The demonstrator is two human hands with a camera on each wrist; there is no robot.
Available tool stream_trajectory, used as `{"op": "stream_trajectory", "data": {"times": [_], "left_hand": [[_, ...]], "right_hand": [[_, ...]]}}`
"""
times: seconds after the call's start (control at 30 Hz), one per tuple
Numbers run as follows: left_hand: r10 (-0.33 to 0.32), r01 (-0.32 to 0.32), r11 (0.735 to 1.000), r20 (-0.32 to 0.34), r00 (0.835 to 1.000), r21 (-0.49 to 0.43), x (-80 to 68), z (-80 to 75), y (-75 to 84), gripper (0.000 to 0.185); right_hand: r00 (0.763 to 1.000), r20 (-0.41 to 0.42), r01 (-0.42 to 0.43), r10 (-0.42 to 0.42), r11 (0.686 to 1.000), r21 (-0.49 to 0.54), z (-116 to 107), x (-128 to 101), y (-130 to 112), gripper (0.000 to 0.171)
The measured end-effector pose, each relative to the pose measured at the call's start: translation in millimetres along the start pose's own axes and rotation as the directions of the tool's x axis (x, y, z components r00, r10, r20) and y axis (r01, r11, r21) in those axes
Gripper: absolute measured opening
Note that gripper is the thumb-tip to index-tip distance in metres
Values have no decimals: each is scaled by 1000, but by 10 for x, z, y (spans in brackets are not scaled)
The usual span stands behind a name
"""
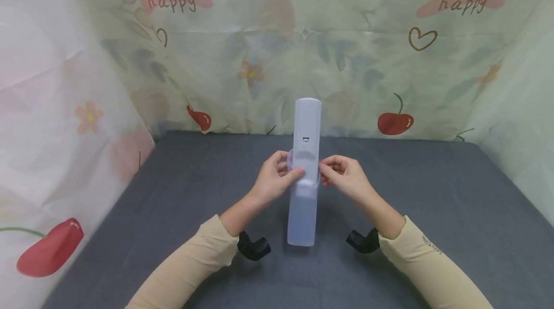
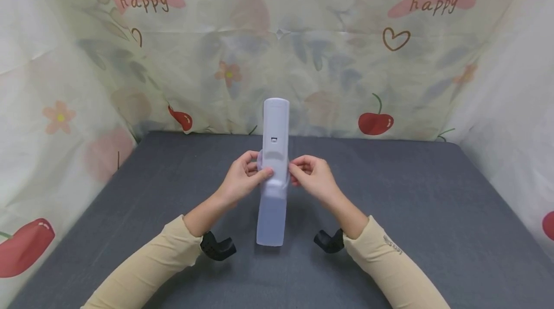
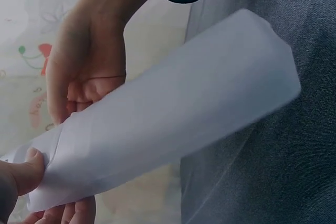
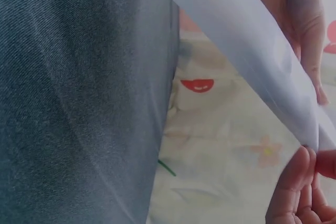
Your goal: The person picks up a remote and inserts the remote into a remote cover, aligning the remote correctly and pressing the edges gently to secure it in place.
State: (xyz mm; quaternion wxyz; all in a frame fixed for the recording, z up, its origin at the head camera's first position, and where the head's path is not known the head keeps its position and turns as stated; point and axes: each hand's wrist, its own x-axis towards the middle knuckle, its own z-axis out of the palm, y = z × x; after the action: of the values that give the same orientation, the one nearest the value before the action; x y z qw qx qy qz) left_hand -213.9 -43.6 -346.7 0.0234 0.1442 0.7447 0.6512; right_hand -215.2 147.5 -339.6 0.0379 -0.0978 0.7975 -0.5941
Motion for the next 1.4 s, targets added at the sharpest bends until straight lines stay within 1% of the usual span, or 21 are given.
{"op": "stream_trajectory", "data": {"times": [0.17, 0.27, 0.43, 0.53, 0.67, 0.73, 0.8, 0.93, 1.03, 1.13, 1.27, 1.37, 1.4], "left_hand": [[8, -9, 1000, 41, 999, 18, -15, -1, 39, 34], [-6, 4, 1000, 66, 998, 30, -17, -5, 54, 36], [4, -9, 998, 100, 995, 56, -10, -5, 65, 37], [15, -21, 998, 106, 994, 62, 0, -8, 80, 37], [13, -19, 998, 92, 996, 67, -2, -24, 99, 37], [7, -13, 997, 81, 997, 70, -3, -31, 93, 36], [-4, -2, 996, 69, 998, 85, -1, -33, 73, 36], [-11, 5, 995, 52, 999, 98, 6, -16, 24, 35], [-11, 7, 995, 44, 999, 98, 6, -1, 3, 37], [-36, 33, 998, 42, 998, 57, 4, -7, -5, 37], [-127, 128, 991, 20, 992, -48, 11, -49, -16, 33], [-170, 170, 983, 7, 985, -74, 13, -70, -19, 30], [-169, 169, 983, 6, 986, -68, 12, -71, -18, 29]], "right_hand": [[996, -72, 52, -51, 999, 8, 32, -26, -35, 24], [993, -99, 59, -59, 998, 2, 46, -40, -57, 23], [989, -136, 56, -58, 998, -14, 62, -51, -89, 21], [991, -115, 62, -65, 998, -31, 51, -49, -105, 21], [996, -24, 79, -81, 995, -55, 23, -43, -118, 21], [996, 20, 85, -84, 996, -41, 7, -40, -120, 22], [995, 44, 91, -90, 996, -20, -5, -32, -121, 27], [994, 41, 99, -99, 995, -1, -11, -6, -128, 41], [995, 21, 100, -99, 995, -24, -7, 6, -129, 42], [995, -9, 98, -99, 995, -36, -13, 1, -134, 41], [996, -52, 73, -74, 997, -14, -37, 2, -137, 44], [997, -59, 60, -59, 998, 5, -54, 13, -127, 45], [997, -55, 60, -60, 998, 6, -56, 16, -122, 45]]}}
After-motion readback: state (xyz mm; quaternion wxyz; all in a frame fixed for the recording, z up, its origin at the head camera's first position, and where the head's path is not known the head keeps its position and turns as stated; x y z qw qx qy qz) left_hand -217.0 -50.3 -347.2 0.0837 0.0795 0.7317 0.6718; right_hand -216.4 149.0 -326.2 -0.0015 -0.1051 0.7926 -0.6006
